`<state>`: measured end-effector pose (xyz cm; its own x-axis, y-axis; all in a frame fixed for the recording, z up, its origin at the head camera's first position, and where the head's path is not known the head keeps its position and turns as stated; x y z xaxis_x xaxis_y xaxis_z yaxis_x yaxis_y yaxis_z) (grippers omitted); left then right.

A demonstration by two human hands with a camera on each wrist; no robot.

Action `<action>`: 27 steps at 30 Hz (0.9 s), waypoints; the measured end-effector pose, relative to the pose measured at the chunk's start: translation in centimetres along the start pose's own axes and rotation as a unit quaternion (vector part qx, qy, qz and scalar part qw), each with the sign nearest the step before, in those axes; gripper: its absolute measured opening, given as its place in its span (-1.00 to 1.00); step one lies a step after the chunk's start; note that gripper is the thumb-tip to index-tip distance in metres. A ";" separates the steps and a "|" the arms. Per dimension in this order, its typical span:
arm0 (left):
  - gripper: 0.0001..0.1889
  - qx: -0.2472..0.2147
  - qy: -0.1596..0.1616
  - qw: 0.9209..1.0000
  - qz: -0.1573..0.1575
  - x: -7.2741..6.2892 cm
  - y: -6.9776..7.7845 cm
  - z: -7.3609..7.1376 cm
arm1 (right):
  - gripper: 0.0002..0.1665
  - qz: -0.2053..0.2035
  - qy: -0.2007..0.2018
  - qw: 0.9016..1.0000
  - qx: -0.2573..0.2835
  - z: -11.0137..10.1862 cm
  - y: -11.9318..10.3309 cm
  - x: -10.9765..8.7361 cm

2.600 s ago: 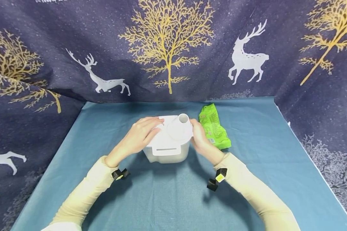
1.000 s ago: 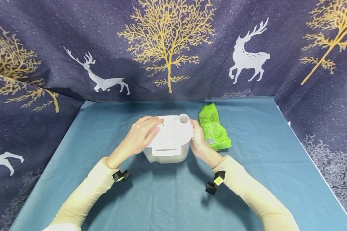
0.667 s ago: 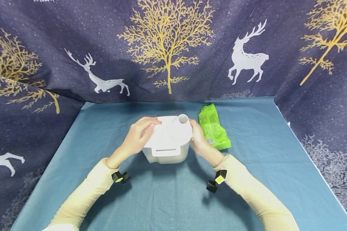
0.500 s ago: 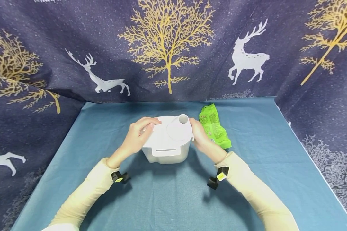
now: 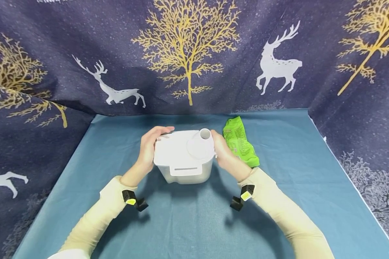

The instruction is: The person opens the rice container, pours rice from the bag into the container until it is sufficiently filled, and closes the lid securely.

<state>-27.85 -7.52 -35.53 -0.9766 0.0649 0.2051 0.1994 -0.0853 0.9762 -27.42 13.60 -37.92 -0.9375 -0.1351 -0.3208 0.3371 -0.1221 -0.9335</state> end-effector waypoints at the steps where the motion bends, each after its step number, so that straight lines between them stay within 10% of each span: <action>1: -0.68 -0.010 0.011 1.000 -0.026 0.1 -0.2 -0.2 | -0.54 -0.002 0.005 1.000 0.001 0.0 0.0 0.1; 10: -0.56 -0.005 -0.013 0.984 -0.176 0.3 -2.1 0.0 | -0.51 -0.003 0.018 0.999 0.027 0.0 0.2 0.1; 27: -0.56 -0.068 -0.011 0.981 -0.181 0.1 -2.4 0.7 | -0.57 -0.008 0.049 0.998 0.033 0.0 0.2 -0.2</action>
<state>-28.40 -6.65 -37.82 -0.9792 0.1366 -0.1503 -0.1742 -0.1838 0.9674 -27.16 13.57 -38.05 -0.9459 -0.0369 -0.3223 0.3233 -0.1886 -0.9273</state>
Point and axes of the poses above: each hand's wrist, its own x-axis towards the middle knuckle, its own z-axis out of the palm, y = z × x, the point moved 7 cm from there along x, towards the middle knuckle, and after that the axes turned 2 degrees about x, right-handed, at the moved point
